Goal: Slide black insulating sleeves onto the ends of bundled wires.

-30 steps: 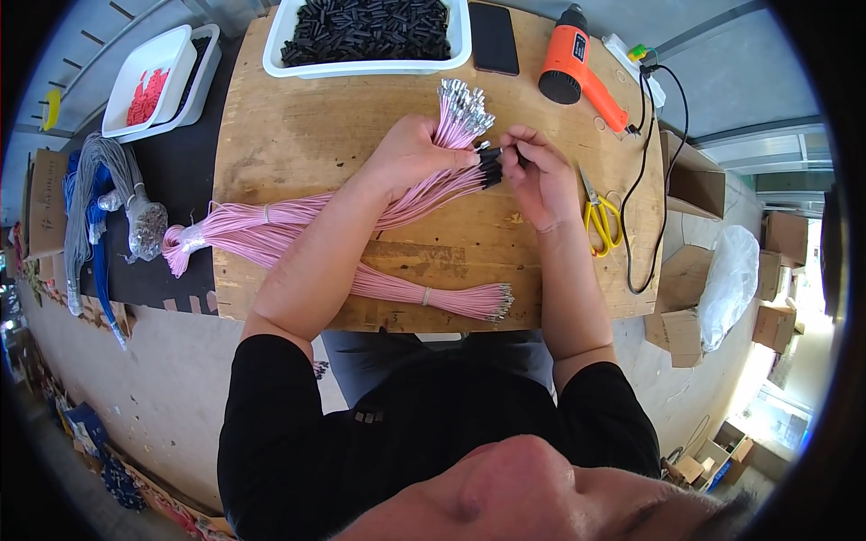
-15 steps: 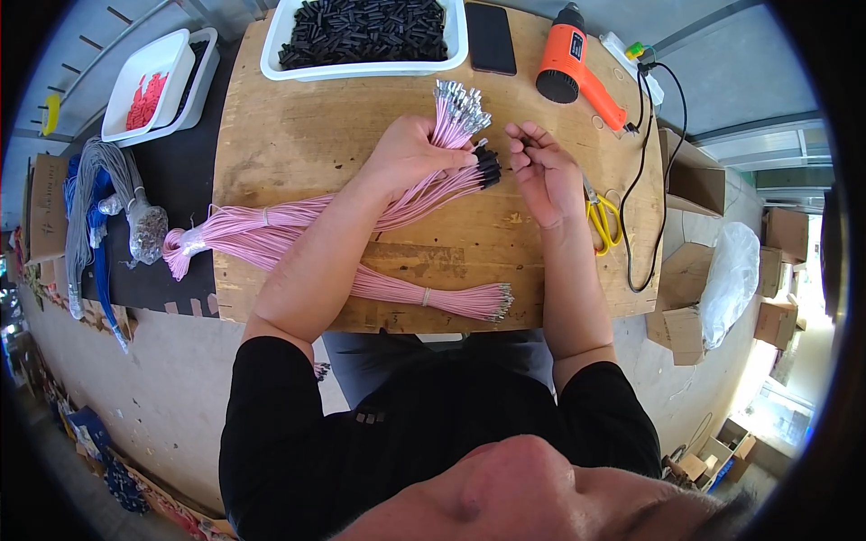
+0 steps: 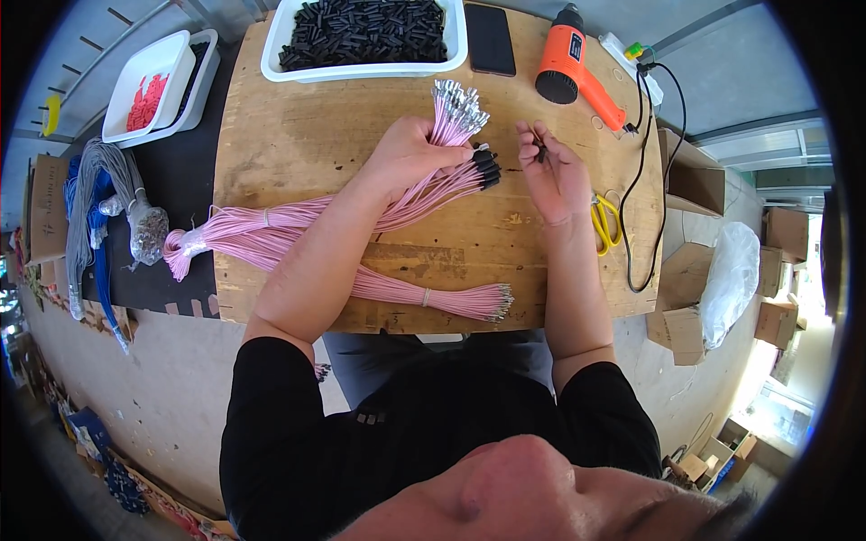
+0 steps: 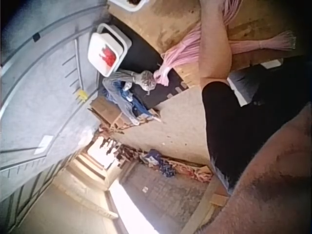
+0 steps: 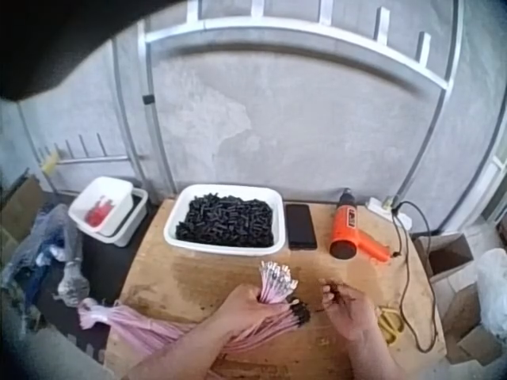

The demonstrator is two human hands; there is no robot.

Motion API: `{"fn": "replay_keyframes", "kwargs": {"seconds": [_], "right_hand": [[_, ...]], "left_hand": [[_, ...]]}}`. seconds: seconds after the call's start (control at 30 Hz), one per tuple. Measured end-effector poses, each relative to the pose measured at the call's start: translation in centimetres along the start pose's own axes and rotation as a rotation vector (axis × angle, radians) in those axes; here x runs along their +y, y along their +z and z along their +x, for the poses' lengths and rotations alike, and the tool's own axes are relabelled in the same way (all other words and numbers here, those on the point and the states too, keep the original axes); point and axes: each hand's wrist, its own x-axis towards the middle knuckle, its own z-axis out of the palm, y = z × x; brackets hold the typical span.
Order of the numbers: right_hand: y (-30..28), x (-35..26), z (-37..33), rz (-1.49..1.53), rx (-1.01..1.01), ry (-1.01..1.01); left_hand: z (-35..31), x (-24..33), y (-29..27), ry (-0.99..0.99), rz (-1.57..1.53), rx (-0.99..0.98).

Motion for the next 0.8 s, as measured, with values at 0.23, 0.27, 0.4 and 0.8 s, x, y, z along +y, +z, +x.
{"fn": "replay_keyframes", "kwargs": {"seconds": [0.23,0.27,0.4,0.8], "right_hand": [[0.5,0.1,-0.1,-0.140,0.123,-0.112],[0.8,0.3,-0.1,-0.140,0.123,-0.111],[1.3,0.5,-0.4,-0.194,0.093,-0.097],[2.0,1.6,-1.0,-0.361,0.030,-0.046]], "left_hand": [[-0.2,0.4,0.2,0.003,0.006,-0.006],[-0.2,0.3,0.2,0.024,0.013,0.004],[-0.1,0.4,0.1,0.007,0.034,-0.005],[-0.4,0.8,0.2,0.022,0.039,-0.002]]}}
